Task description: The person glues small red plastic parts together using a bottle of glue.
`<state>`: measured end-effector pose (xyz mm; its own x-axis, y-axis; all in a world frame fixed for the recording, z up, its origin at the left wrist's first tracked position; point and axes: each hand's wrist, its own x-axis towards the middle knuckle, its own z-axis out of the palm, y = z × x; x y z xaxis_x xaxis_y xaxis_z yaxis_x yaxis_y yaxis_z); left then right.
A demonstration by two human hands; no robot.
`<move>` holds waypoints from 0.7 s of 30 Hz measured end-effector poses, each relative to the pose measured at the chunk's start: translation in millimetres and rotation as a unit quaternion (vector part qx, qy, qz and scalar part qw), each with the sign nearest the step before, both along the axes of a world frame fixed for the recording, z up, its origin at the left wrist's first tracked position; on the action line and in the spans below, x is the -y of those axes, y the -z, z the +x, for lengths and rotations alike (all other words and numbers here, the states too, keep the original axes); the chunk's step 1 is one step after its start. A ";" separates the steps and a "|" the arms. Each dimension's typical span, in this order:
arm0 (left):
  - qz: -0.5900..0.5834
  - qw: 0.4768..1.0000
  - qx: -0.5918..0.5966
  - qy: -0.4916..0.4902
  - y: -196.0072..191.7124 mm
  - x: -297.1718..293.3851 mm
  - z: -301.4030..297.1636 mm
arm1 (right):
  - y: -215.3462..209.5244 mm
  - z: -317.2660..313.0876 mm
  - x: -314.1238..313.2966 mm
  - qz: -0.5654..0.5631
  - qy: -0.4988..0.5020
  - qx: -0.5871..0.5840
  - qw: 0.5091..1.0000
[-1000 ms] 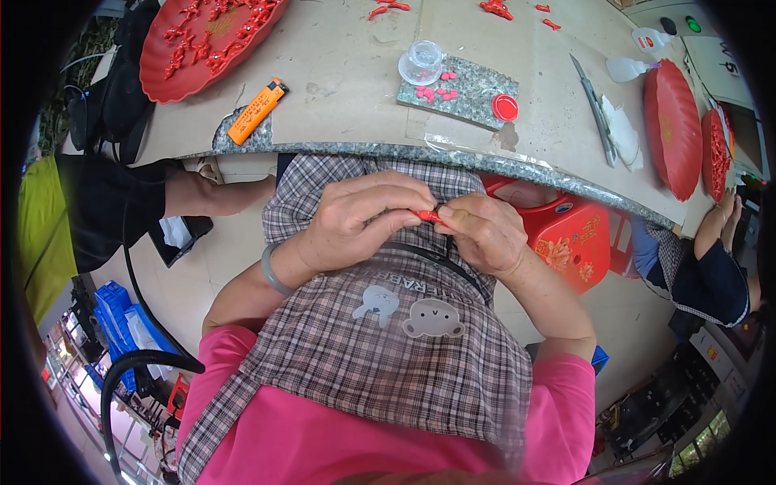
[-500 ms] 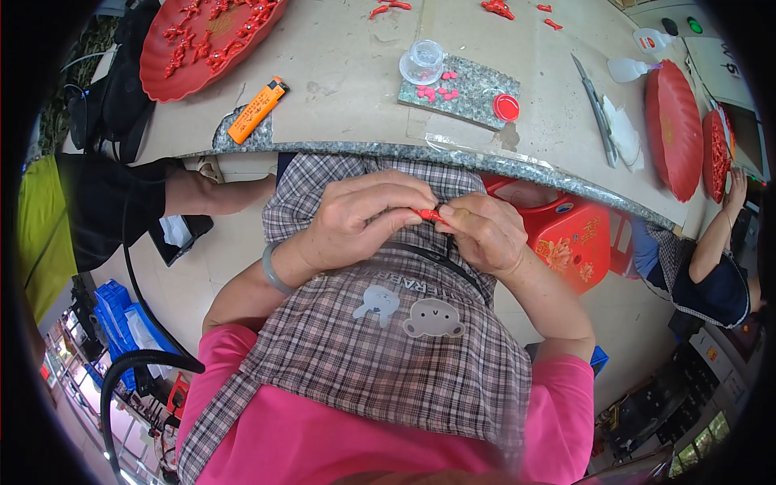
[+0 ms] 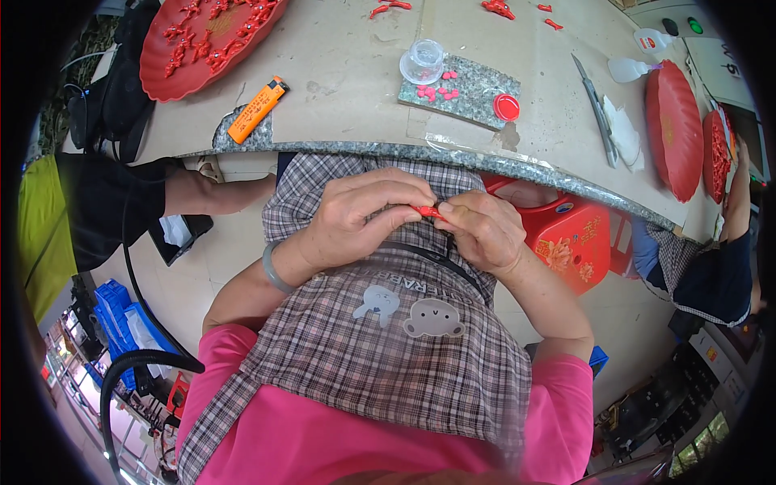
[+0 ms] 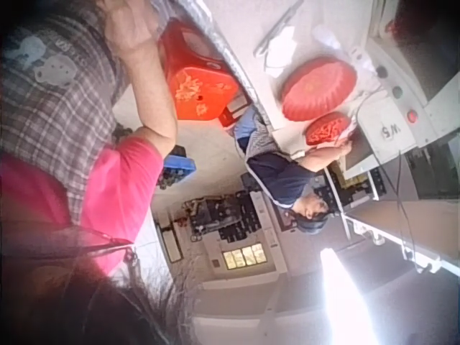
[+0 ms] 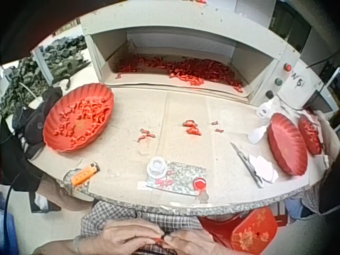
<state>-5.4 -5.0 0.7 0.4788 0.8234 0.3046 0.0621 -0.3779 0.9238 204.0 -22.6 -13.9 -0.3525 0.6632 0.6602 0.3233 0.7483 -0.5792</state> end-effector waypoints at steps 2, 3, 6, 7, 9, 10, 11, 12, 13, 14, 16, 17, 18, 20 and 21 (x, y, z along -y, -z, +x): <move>-0.002 1.000 0.003 -0.002 0.2 0.0 0.2 | 0.0 0.1 0.1 -0.002 0.001 -0.002 1.000; 0.000 1.000 0.000 -0.001 -0.5 -0.6 0.2 | -0.5 0.6 -0.2 -0.002 -0.001 0.004 1.000; -0.027 1.000 0.007 0.003 0.9 -1.6 0.1 | -3.0 0.9 -0.8 -0.010 0.000 0.006 1.000; -0.055 0.998 0.017 0.007 1.6 -1.8 -0.1 | -4.3 0.9 -1.3 -0.019 0.003 0.002 1.000; -0.115 0.992 0.051 0.013 1.3 -2.0 -1.1 | -8.3 -1.6 -3.2 -0.036 0.011 -0.016 0.999; -0.175 0.981 0.086 0.019 0.8 -1.9 -1.6 | -10.4 -3.0 -4.0 -0.054 0.020 -0.033 0.998; -0.174 0.981 0.085 0.019 -0.8 -1.2 -1.4 | -12.5 -3.8 -3.1 -0.053 0.020 -0.033 0.998; -0.253 0.959 0.127 0.021 -3.3 -0.7 -1.0 | -14.7 -4.6 -1.1 -0.131 0.023 -0.069 0.989; -0.329 0.929 0.167 0.022 -6.0 -0.8 -1.0 | -17.2 -5.2 0.3 -0.208 0.026 -0.103 0.972; -0.329 0.929 0.167 0.022 -8.9 -2.4 -2.0 | -20.6 -4.9 -0.1 -0.261 0.025 -0.113 0.958; -0.432 0.888 0.153 0.030 -14.1 -7.2 -5.0 | -29.3 -5.3 -2.1 -0.340 0.016 -0.139 0.930; -0.431 0.889 0.153 0.030 -15.6 -8.9 -5.8 | -33.2 -5.4 -2.8 -0.416 0.008 -0.165 0.894; -0.436 0.887 0.152 0.031 -17.2 -10.0 -6.6 | -36.2 -4.8 -2.8 -0.462 -0.002 -0.182 0.868; -0.440 0.885 0.151 0.033 -17.7 -11.3 -7.7 | -38.6 -3.4 -3.7 -0.481 -0.008 -0.186 0.857; -0.457 0.875 0.156 0.038 -17.0 -11.7 -8.1 | -39.3 -3.1 -4.3 -0.500 -0.013 -0.190 0.844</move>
<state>-13.5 6.8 17.7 0.5531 0.7612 -0.3387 -0.2411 0.5353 0.8095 200.9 -18.3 25.4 -0.2640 0.9515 -0.1579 -0.0380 -0.1738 -0.9840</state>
